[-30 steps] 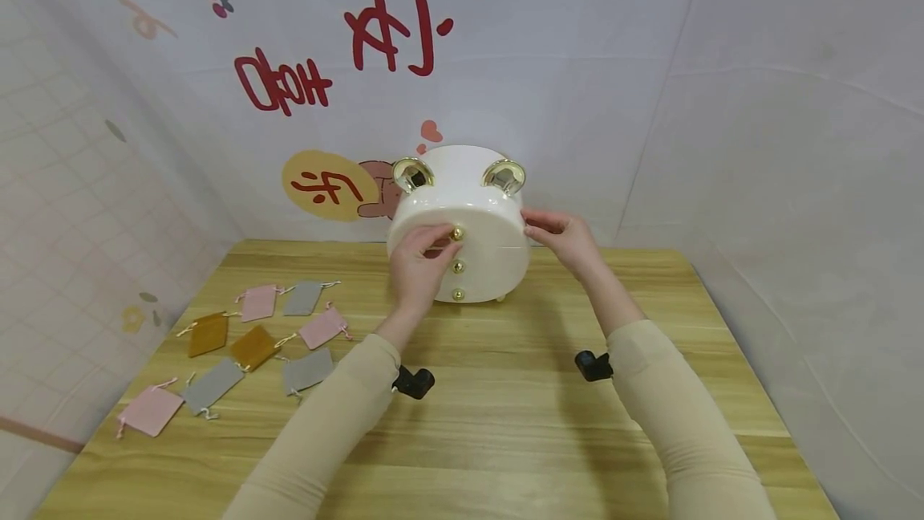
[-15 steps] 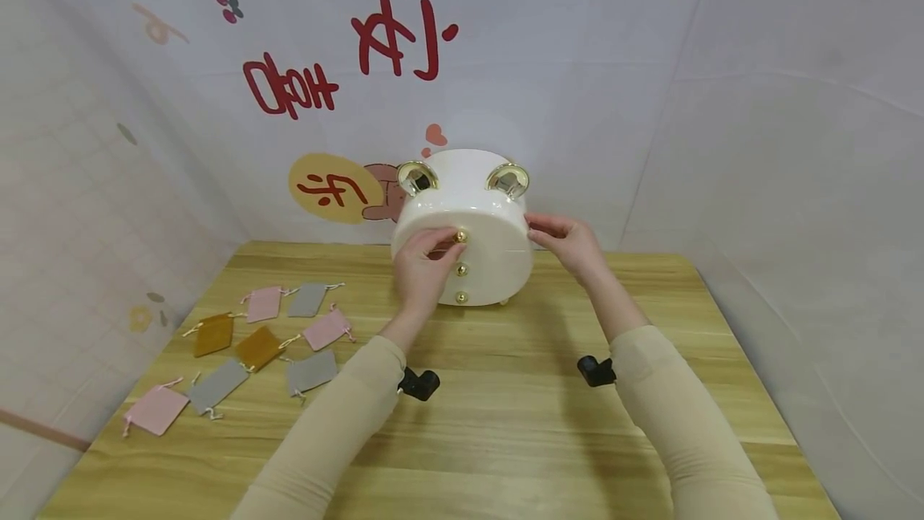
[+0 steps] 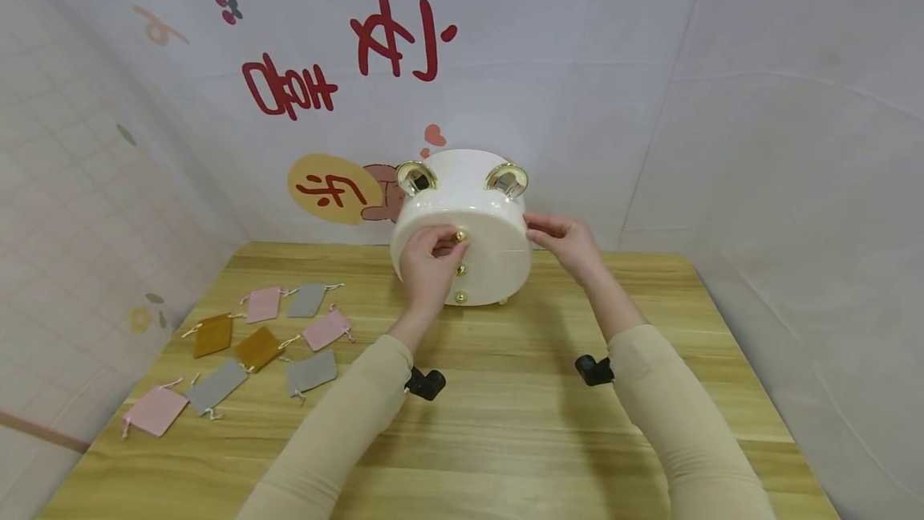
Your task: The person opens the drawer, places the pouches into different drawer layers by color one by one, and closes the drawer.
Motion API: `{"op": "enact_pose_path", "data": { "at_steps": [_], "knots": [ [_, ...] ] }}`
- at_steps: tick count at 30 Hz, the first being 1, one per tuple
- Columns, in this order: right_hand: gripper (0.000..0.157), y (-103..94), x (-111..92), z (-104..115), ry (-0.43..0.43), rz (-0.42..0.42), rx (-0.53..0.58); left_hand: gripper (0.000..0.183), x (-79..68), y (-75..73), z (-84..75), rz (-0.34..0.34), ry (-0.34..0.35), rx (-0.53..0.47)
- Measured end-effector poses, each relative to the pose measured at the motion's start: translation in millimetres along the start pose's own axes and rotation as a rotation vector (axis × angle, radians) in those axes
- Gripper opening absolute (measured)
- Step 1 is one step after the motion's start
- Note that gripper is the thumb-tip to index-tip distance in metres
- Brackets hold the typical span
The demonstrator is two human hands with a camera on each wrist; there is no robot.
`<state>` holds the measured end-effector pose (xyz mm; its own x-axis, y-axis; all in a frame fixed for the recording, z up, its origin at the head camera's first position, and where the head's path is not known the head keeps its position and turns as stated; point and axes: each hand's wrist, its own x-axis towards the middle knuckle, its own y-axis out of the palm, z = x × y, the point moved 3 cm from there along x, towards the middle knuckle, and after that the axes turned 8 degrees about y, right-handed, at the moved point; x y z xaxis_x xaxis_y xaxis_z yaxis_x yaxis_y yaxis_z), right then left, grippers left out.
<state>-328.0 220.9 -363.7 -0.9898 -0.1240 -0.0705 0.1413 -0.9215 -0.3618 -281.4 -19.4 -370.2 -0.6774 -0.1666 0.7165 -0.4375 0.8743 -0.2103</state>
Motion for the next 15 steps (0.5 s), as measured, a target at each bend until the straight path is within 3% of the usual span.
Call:
{"op": "enact_pose_path", "data": {
  "at_steps": [6, 15],
  "knots": [
    [0.048, 0.5, -0.7, 0.4, -0.006, -0.009, 0.012, 0.019, -0.5, 1.7, 1.2, -0.017, 0.003, 0.000],
    [0.049, 1.3, 0.1, 1.9, -0.001, -0.018, -0.004, 0.016, 2.2, 0.5, 1.5, 0.009, 0.038, 0.091]
  ]
}}
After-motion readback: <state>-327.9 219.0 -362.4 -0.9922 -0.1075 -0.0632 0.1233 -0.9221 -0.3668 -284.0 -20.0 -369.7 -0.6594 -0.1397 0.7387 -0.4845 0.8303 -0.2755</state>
